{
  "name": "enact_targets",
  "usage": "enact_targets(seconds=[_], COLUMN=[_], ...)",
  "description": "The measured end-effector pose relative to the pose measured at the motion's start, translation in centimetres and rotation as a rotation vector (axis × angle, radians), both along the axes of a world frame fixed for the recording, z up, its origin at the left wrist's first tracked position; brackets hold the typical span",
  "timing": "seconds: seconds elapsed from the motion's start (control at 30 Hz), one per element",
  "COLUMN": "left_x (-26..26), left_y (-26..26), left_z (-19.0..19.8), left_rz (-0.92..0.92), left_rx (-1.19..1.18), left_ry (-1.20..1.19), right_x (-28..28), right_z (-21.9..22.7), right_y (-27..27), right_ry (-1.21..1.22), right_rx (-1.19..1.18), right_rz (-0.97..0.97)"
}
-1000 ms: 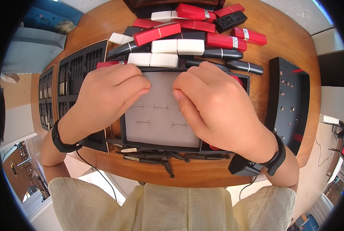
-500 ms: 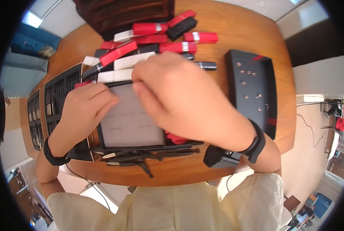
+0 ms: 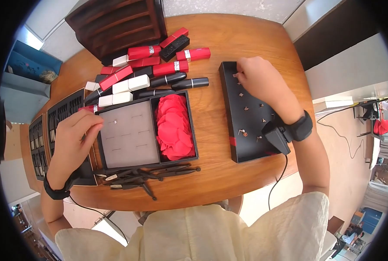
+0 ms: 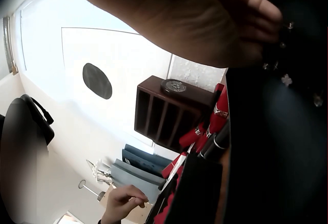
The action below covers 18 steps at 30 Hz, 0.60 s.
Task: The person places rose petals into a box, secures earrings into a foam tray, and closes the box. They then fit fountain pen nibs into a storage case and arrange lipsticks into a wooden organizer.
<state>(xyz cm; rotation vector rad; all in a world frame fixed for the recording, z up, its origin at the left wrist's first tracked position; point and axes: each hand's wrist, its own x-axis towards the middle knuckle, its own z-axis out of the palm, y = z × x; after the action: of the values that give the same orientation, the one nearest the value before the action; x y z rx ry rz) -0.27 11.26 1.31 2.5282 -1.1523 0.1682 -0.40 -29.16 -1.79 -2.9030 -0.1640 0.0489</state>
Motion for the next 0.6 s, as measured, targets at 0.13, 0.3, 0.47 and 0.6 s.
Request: enact_targets(seconds=[0.13, 0.3, 0.47, 0.6], left_x=[-0.3, -0.3, -0.4, -0.3], left_y=[-0.4, -0.6, -0.6, -1.4], left_z=[0.4, 0.3, 0.3, 1.3], left_rz=[-0.005, -0.009, -0.032, -0.075], left_rx=[0.035, 0.035, -0.023, -0.056], left_ry=[0.030, 0.050, 0.026, 0.022], right_x=[-0.4, -0.4, -0.9, -1.6], right_z=[-1.6, -2.5, 1.3, 4.6], right_y=[0.6, 1.1, 1.6, 4.2], right_ry=[-0.122, -0.235, -0.062, 0.341], right_rx=[-0.103, -0.218, 0.063, 0.896], right_rz=[0.102, 0.195, 0.043, -0.021])
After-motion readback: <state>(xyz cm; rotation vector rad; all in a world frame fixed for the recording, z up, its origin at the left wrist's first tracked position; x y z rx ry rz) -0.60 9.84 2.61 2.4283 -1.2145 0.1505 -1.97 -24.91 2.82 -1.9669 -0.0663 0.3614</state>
